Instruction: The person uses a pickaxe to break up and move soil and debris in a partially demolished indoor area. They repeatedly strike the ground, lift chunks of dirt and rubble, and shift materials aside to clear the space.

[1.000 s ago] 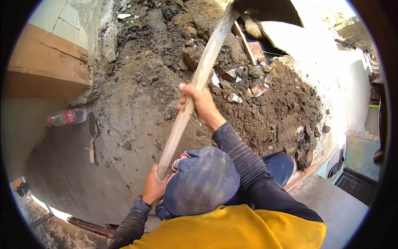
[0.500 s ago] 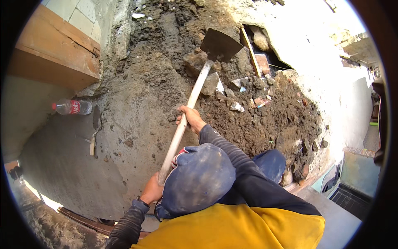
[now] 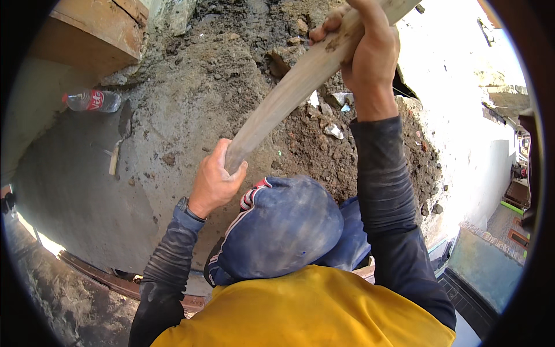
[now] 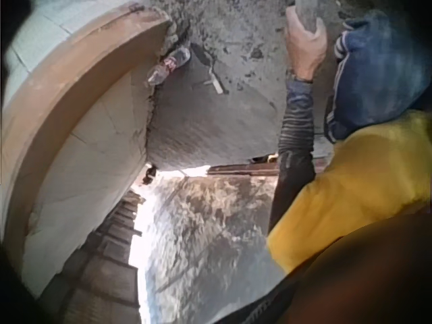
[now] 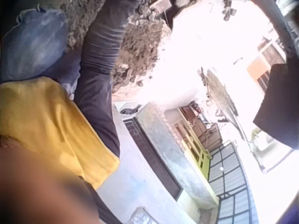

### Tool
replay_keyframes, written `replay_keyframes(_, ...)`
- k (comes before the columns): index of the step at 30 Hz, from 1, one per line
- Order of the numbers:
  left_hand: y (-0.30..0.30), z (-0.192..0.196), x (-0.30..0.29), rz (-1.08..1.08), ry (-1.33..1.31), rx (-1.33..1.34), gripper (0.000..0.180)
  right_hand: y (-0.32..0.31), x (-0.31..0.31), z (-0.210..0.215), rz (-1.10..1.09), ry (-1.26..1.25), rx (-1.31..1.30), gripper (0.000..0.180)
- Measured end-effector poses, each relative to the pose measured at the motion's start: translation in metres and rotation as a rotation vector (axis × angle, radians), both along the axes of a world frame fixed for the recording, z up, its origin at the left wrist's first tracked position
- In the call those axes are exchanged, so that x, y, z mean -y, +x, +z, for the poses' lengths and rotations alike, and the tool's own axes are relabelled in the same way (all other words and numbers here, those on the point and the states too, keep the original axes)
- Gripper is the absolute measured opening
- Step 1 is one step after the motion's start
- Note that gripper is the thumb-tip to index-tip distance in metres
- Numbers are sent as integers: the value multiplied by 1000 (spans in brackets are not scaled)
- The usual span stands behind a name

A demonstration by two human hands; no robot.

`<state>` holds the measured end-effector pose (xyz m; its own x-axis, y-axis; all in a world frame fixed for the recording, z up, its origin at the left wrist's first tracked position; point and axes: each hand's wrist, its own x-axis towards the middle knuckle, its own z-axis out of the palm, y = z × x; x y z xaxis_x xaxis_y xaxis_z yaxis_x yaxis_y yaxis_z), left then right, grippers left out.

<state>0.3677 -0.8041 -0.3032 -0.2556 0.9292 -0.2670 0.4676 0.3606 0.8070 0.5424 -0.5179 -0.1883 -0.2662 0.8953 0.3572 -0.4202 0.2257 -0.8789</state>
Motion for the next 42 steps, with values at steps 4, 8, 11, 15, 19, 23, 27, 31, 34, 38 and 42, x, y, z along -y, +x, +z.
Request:
replay_keyframes(4, -6, -13, 81, -46, -63, 8, 41, -36, 62, -81, 68, -412, 217, 31)
replay_keyframes(8, 3, -4, 203, 63, -535, 250, 44, -79, 182, -207, 266, -1301, 455, 31)
replay_keyframes(11, 2, -10, 240, 132, -584, 88, 43, -87, 204, -254, 333, -1325, 330, 35)
replay_keyframes(15, 7, -26, 230, 120, -498, 19, 45, -57, 188, -236, 334, -1267, 305, 39)
replay_keyframes(19, 11, -17, 192, 125, -311, -135, 49, -25, 170, -193, 314, -1204, 60, 47)
replay_keyframes(23, 12, 5, 136, 90, -112, -178, 55, -3, 146, -166, -158, -985, -137, 54)
replay_keyframes(27, 10, 7, 86, -141, -5, -116, 52, 36, 142, -153, -518, -990, -283, 50)
replay_keyframes(31, 12, -13, 32, -468, -183, -35, 44, 118, 162, -162, -560, -1173, -524, 38)
replay_keyframes(34, 31, -31, -12, -672, -304, -128, 42, 169, 183, -172, -525, -1101, -603, 38)
replay_keyframes(38, 99, -50, -72, -865, -340, -273, 40, 237, 203, -173, -771, -847, -709, 42)
replay_keyframes(42, 194, -56, -103, -1017, -180, -439, 37, 328, 233, -149, -1247, -715, -679, 42)
